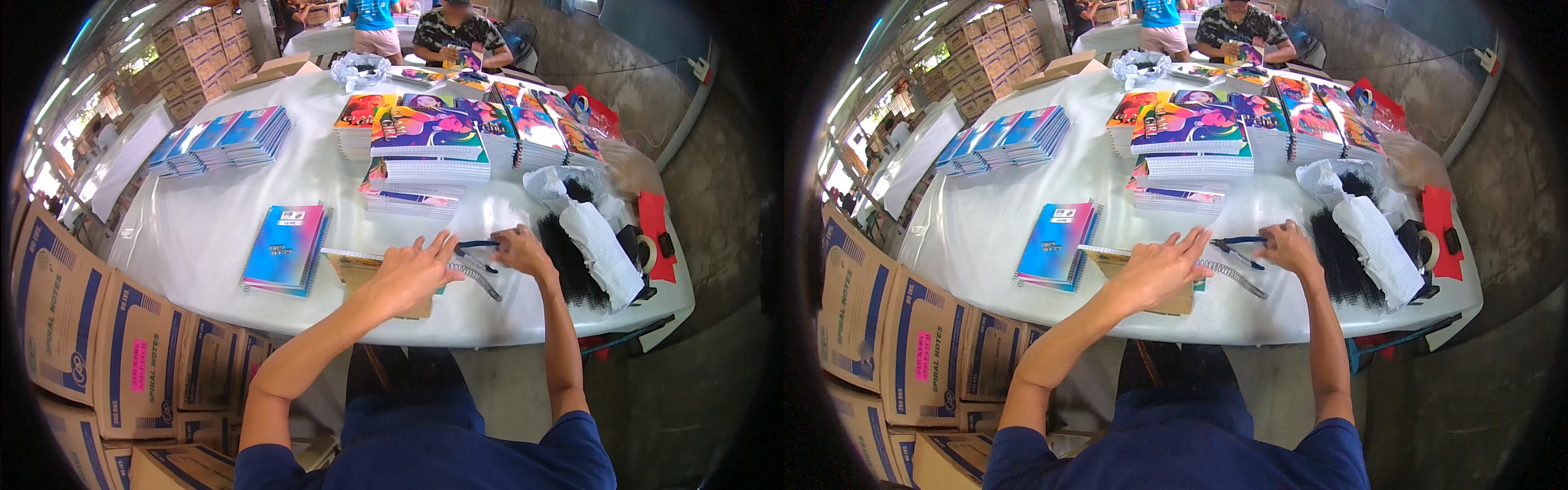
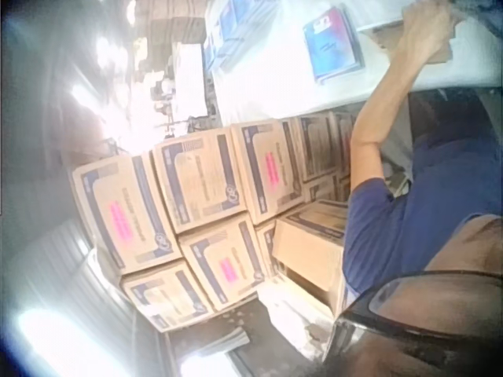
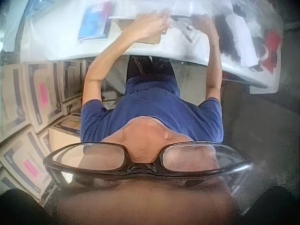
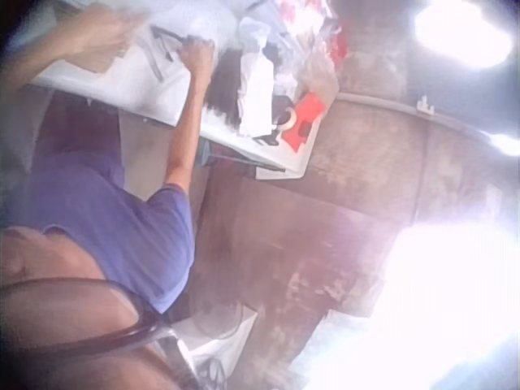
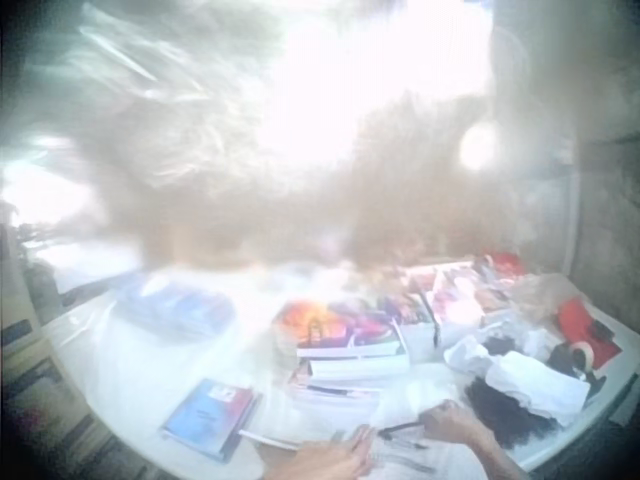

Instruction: The person assembles spiral notebooks. They align a stack of notebook covers and pages on a wooden block, thread a metal coil through the side holes by hand, and use pliers to crimp the ends of the coil. They repeat this process for several notebooks and stack them on the table.

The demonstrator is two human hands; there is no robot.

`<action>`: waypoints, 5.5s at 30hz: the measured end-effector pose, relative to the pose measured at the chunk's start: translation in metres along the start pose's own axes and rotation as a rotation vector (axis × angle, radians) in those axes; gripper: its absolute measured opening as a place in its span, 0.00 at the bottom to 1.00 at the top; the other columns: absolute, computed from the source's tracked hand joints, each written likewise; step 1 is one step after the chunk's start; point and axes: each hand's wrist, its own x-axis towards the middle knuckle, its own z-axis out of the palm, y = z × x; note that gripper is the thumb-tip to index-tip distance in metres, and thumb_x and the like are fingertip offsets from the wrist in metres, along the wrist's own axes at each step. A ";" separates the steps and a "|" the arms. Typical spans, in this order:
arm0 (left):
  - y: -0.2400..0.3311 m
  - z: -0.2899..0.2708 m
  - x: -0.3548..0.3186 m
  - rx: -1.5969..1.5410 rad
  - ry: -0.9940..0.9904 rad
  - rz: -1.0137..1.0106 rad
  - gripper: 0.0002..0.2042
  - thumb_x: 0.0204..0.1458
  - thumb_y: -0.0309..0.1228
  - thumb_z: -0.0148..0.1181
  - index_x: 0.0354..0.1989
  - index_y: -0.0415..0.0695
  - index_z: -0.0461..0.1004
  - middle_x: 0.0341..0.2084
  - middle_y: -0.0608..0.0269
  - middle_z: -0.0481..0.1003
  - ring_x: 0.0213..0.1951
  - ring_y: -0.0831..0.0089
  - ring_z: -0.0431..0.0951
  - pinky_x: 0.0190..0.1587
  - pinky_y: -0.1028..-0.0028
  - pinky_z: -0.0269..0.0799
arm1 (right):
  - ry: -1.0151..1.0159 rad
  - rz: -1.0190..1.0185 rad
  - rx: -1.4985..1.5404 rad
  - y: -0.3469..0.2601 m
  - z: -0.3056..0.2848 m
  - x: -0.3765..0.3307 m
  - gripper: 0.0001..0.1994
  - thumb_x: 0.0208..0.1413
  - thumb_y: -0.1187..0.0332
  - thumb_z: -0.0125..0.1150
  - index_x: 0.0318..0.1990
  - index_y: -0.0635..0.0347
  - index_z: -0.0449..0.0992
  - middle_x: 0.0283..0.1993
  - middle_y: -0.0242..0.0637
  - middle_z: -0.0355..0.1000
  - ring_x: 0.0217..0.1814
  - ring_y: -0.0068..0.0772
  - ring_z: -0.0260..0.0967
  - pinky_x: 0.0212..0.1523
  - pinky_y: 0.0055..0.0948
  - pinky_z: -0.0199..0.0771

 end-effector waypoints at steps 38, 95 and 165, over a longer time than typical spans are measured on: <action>-0.036 0.003 -0.021 -0.061 0.321 -0.169 0.46 0.40 0.47 0.68 0.69 0.62 0.49 0.52 0.58 0.73 0.53 0.55 0.73 0.58 0.57 0.65 | -0.507 -0.296 1.425 -0.058 -0.024 0.033 0.20 0.53 0.61 0.63 0.46 0.70 0.78 0.52 0.49 0.74 0.56 0.39 0.68 0.57 0.34 0.65; -0.097 0.043 -0.073 -1.332 0.761 -0.330 0.41 0.48 0.17 0.63 0.70 0.42 0.47 0.67 0.49 0.53 0.63 0.73 0.60 0.58 0.77 0.62 | -0.488 -0.368 1.337 -0.142 0.003 0.079 0.20 0.55 0.57 0.62 0.42 0.71 0.79 0.46 0.45 0.75 0.46 0.31 0.73 0.48 0.29 0.72; -0.015 0.043 -0.068 -0.049 0.534 -0.155 0.34 0.43 0.20 0.63 0.63 0.39 0.61 0.57 0.52 0.69 0.61 0.42 0.62 0.61 0.51 0.57 | 0.493 -0.430 0.343 -0.165 0.030 -0.086 0.21 0.46 0.66 0.68 0.49 0.60 0.75 0.36 0.39 0.69 0.38 0.39 0.67 0.36 0.33 0.68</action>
